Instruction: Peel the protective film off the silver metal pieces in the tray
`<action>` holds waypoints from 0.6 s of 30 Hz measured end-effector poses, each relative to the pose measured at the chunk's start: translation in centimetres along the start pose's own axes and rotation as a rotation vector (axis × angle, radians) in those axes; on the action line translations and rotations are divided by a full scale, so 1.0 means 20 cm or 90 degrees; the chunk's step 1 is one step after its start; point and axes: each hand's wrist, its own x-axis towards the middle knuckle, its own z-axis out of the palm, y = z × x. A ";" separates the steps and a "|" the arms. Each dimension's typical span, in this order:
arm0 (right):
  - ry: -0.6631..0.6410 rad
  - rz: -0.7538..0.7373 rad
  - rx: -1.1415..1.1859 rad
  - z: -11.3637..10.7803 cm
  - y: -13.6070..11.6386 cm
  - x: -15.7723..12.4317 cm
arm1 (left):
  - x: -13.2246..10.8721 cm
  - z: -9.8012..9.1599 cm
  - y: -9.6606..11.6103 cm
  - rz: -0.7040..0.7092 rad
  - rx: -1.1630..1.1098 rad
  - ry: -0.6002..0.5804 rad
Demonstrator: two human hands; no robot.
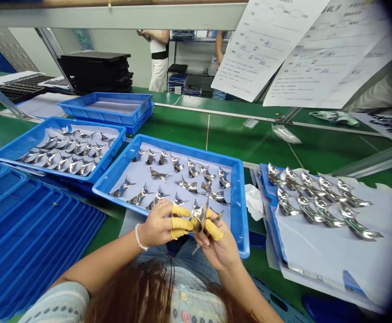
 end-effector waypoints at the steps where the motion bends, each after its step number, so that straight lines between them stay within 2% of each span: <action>1: 0.000 -0.013 -0.013 -0.01 -0.01 -0.01 | 0.00 0.00 0.00 -0.028 -0.004 -0.015; 4: 0.001 -0.068 -0.117 -0.05 -0.03 -0.03 | 0.04 -0.03 0.00 -0.133 -0.058 -0.070; 8: -0.044 -0.163 -0.452 -0.08 -0.08 -0.06 | 0.10 -0.10 0.04 -0.254 -0.216 -0.046; 12: -0.102 -0.282 -0.650 -0.03 -0.13 -0.08 | 0.14 -0.15 0.09 -0.215 -0.261 -0.021; 18: -0.123 -0.398 -0.722 -0.01 -0.15 -0.11 | 0.17 -0.16 0.15 -0.175 -0.216 -0.025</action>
